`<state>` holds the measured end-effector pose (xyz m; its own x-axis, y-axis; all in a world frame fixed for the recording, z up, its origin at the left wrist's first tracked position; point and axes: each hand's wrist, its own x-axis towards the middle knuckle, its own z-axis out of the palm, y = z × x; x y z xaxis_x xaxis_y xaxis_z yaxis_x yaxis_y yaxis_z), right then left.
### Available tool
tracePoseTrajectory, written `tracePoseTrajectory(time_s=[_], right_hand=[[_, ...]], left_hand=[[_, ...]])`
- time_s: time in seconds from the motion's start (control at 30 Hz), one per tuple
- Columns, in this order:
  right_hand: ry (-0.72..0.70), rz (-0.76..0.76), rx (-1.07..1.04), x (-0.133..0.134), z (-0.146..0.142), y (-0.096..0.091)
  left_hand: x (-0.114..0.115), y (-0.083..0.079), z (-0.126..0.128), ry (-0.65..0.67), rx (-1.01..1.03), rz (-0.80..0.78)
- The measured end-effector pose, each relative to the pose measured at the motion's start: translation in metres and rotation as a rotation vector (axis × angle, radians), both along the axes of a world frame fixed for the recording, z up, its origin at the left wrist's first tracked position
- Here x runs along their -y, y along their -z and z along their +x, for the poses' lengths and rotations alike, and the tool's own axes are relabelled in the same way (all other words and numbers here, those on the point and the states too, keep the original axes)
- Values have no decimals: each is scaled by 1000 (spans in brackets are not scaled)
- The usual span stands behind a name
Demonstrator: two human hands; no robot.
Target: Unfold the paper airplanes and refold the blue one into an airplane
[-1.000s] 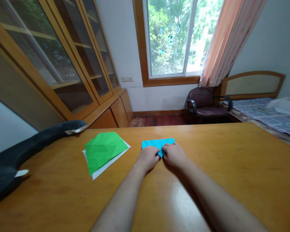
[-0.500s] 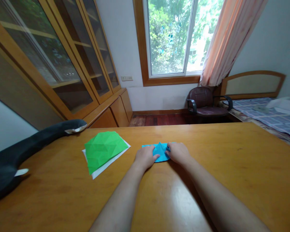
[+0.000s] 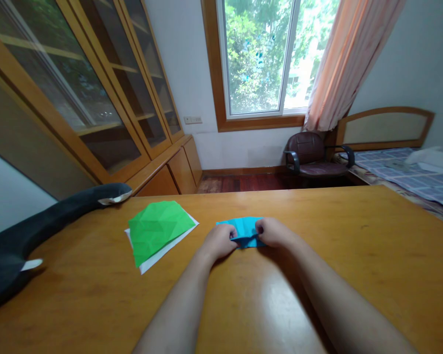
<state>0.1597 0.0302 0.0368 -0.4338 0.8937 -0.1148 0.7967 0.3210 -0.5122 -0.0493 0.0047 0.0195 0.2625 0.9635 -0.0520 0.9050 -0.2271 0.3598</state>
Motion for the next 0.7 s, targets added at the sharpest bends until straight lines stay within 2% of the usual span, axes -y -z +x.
tracePoseTrajectory(time_s=[0.1, 0.2, 0.33, 0.47, 0.7], right_hand=[[31, 46, -99, 0, -2, -2], [3, 90, -115, -1, -1, -1], [-134, 84, -79, -1, 1, 1], [-244, 140, 61, 2, -2, 0], [-86, 138, 175, 4, -2, -1]], left_hand=[[3, -6, 4, -46, -113, 90], [4, -10, 7, -47, -176, 133], [5, -9, 8, 9, -159, 122], [5, -7, 8, 52, -156, 114], [3, -14, -6, 41, -187, 145]])
